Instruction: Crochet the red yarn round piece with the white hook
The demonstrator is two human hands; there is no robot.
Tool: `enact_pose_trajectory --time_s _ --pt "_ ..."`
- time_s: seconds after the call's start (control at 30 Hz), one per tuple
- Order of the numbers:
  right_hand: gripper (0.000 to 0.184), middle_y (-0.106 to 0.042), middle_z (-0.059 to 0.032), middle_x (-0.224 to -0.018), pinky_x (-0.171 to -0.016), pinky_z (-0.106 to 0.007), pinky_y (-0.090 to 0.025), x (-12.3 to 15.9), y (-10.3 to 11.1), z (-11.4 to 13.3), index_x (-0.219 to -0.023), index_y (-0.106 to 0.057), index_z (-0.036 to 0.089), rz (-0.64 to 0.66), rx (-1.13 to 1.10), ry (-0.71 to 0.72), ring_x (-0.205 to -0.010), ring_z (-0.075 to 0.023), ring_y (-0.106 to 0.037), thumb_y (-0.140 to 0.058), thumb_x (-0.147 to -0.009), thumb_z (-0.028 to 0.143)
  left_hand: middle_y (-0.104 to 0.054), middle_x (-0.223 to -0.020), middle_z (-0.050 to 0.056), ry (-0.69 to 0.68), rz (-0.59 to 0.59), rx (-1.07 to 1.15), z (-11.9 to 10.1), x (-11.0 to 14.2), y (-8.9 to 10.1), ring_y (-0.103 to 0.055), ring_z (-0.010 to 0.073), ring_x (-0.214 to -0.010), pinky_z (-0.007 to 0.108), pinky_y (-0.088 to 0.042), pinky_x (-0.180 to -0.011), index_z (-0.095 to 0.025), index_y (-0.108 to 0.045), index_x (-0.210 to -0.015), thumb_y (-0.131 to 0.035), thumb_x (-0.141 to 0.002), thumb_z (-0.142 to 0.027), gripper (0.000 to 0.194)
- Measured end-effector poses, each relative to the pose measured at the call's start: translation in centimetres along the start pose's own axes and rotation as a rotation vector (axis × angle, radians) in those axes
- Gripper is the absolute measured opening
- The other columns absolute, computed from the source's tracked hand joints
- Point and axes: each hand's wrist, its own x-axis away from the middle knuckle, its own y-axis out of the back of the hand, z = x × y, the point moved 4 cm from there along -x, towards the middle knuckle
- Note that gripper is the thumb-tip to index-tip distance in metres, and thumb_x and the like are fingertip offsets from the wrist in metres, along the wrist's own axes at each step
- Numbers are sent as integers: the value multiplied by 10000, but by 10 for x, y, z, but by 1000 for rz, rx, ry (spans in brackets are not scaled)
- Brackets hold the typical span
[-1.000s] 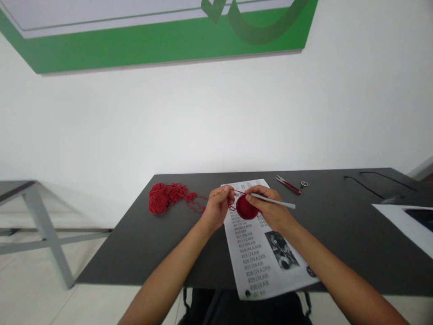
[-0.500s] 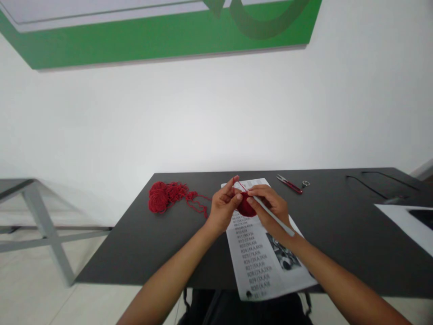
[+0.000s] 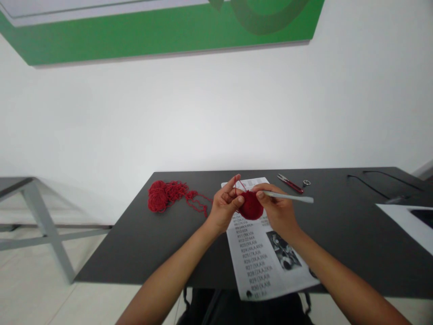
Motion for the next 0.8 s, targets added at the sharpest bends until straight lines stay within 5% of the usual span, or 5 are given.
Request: enact_pose_trajectory --time_s 0.33,0.8 --pt "394 -704 -42 -802 -671 -304 -536 -5 2 6 -825 -714 217 61 -41 24 -758 -193 -654 -617 -926 585 -641 -746 -15 0 22 -76 -3 -1 1 -528 73 -578 197 -395 -544 -172 -577 -1418 -882 -725 -340 776" --pt "208 -707 -46 -909 -808 -352 -553 -1 4 8 -933 -687 232 145 54 229 -876 -201 -683 -565 -1001 386 -636 -758 -3 -164 70 -265 -11 -3 1 -542 96 -642 213 -436 -588 -219 -542 -1467 -846 -769 -370 777"
